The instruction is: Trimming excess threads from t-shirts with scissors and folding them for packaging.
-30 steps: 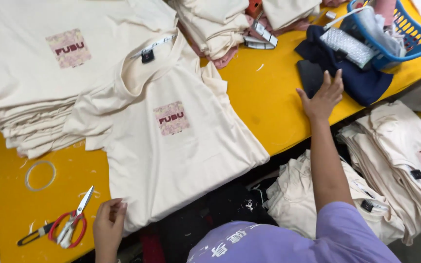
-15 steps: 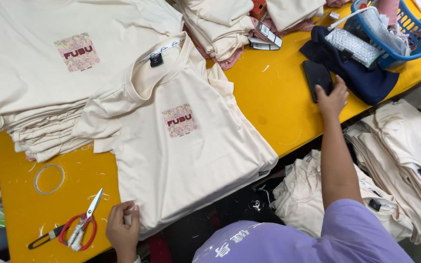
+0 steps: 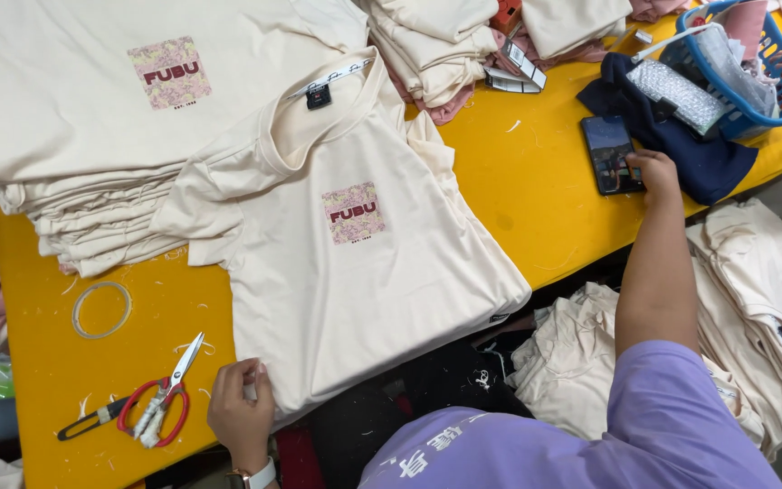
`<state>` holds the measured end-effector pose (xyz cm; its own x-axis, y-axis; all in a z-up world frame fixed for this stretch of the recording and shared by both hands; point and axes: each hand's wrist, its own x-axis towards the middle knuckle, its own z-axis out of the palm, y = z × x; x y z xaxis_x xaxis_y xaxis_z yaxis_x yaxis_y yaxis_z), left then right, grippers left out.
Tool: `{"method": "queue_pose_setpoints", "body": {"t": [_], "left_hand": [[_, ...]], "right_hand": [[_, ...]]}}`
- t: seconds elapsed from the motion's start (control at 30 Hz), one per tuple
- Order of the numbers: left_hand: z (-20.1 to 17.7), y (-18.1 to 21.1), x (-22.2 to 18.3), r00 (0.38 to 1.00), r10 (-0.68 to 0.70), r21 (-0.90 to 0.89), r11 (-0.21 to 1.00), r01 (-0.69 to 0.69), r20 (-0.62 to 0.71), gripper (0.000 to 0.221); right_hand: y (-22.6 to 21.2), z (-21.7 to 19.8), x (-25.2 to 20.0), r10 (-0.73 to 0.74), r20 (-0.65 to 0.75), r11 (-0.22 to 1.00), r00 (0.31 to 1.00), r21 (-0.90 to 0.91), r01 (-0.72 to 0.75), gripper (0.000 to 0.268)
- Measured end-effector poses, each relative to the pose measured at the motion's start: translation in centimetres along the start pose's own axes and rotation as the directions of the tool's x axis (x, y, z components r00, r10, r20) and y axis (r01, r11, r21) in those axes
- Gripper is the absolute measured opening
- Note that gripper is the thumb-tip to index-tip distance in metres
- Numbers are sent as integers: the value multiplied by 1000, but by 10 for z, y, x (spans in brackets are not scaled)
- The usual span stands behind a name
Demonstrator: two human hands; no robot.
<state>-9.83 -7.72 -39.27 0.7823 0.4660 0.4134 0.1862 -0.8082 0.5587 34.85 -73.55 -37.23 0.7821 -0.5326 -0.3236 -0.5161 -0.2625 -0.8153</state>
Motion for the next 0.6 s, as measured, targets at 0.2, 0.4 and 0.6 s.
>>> {"method": "queue_pose_setpoints", "body": {"t": [0.2,0.4,0.6], "left_hand": [[2,-3,0,1000,13,23,1000,-13,-12,7],[3,-1,-2,1000,0,22,1000,1,-20,5],[6,-1,-2,999,-14,40,999,15,-31,5]], "right_hand": [[28,-14,41,44,55,981,998,189,-54,34],[21,-33,-8,-129,279,972,951,223,67,61],[-1,-26,-42,-127,244,985,961,144,93,68]]}}
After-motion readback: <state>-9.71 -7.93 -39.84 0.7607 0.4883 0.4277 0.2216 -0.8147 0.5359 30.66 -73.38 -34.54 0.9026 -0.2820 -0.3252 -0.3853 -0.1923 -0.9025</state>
